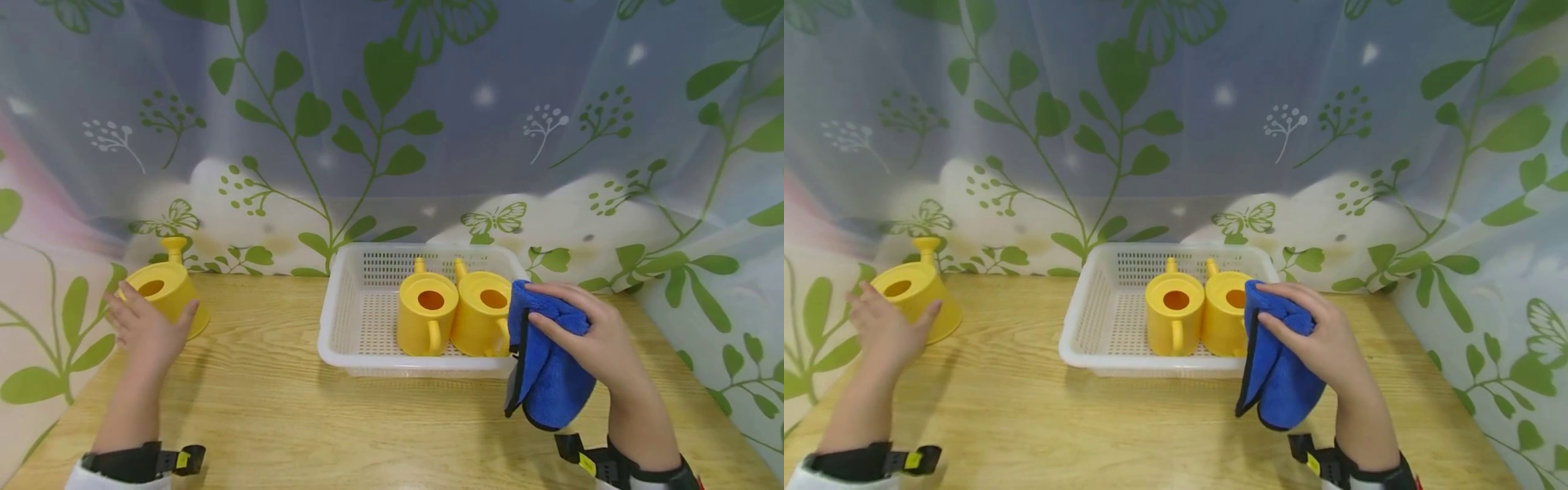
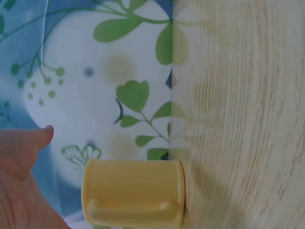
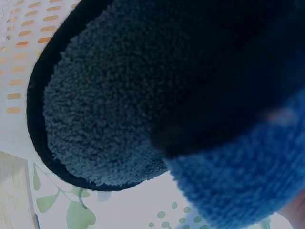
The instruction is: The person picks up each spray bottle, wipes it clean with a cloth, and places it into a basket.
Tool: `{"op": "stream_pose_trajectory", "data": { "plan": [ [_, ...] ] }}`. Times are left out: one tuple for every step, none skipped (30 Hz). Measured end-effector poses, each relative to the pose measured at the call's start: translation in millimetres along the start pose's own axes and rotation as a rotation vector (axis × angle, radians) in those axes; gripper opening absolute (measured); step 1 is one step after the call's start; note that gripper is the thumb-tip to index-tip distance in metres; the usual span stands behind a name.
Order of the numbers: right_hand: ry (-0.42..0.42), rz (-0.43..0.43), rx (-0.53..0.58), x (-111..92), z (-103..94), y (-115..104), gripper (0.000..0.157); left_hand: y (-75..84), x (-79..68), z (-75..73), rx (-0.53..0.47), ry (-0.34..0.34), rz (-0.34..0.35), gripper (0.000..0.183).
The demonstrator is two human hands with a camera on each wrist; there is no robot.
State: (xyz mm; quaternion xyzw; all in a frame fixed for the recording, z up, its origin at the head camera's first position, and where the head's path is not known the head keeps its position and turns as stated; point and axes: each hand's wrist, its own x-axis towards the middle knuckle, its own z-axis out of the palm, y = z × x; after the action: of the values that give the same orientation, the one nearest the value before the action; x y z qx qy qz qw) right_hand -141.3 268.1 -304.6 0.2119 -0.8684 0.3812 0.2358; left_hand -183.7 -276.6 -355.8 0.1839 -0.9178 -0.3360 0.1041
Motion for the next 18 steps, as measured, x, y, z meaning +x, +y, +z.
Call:
{"op": "stream_pose_trajectory", "data": {
  "plan": [
    [0.001,0.001,-0.004,-0.2,-0.5,-0.1,0.04,-2.3,1.4,-0.7,-0.012,-0.003,-0.015,0.1],
    [-0.001,0.004,-0.004,-0.4,-0.9,-0.2,0.04,-4.5,2.6,-1.4,-0.031,-0.005,-0.028,0.1],
    [-0.004,0.008,-0.004,-0.6,-1.1,-0.4,0.04,-6.9,3.5,-2.1,-0.051,-0.009,-0.039,0.099],
    [-0.006,0.012,-0.004,-0.9,-1.3,-0.6,0.04,-9.2,4.5,-2.7,-0.071,-0.017,-0.051,0.099],
    [-0.009,0.017,-0.002,-1.1,-1.4,-0.8,0.039,-11.7,5.4,-3.1,-0.087,-0.03,-0.059,0.1],
    [-0.01,0.021,-0.003,-1.3,-1.5,-1.0,0.039,-14.2,6.0,-2.9,-0.1,-0.039,-0.068,0.099],
    [-0.011,0.025,-0.002,-1.4,-1.6,-1.1,0.039,-16.5,6.6,-2.7,-0.114,-0.05,-0.077,0.1],
    [-0.012,0.029,-0.002,-1.5,-1.7,-1.3,0.039,-18.7,7.1,-2.3,-0.131,-0.061,-0.091,0.1],
    [-0.011,0.032,-0.004,-1.6,-1.8,-1.3,0.039,-20.9,7.7,-1.7,-0.143,-0.069,-0.102,0.1],
    [-0.011,0.036,-0.008,-1.7,-1.9,-1.4,0.039,-23.1,8.4,-1.0,-0.155,-0.077,-0.11,0.1],
    [-0.011,0.038,-0.012,-1.7,-2.1,-1.5,0.039,-25.0,9.1,-0.4,-0.165,-0.086,-0.117,0.101],
    [-0.01,0.038,-0.016,-1.7,-2.2,-1.4,0.039,-26.6,9.7,0.4,-0.174,-0.09,-0.126,0.101],
    [-0.01,0.04,-0.019,-1.8,-2.3,-1.5,0.038,-27.7,10.2,1.0,-0.185,-0.093,-0.135,0.101],
    [-0.01,0.042,-0.022,-1.9,-2.4,-1.5,0.038,-28.5,10.7,1.4,-0.198,-0.098,-0.144,0.1],
    [-0.01,0.042,-0.023,-2.0,-2.4,-1.4,0.038,-29.5,11.2,2.0,-0.214,-0.107,-0.15,0.1],
    [-0.01,0.041,-0.023,-2.0,-2.5,-1.3,0.038,-30.2,11.7,2.3,-0.234,-0.121,-0.162,0.1],
    [-0.01,0.039,-0.023,-1.9,-2.4,-1.3,0.038,-30.6,12.3,2.6,-0.258,-0.135,-0.178,0.1],
    [-0.011,0.037,-0.021,-1.9,-2.4,-1.1,0.039,-31.0,12.8,3.0,-0.282,-0.149,-0.194,0.1]
  ]
}}
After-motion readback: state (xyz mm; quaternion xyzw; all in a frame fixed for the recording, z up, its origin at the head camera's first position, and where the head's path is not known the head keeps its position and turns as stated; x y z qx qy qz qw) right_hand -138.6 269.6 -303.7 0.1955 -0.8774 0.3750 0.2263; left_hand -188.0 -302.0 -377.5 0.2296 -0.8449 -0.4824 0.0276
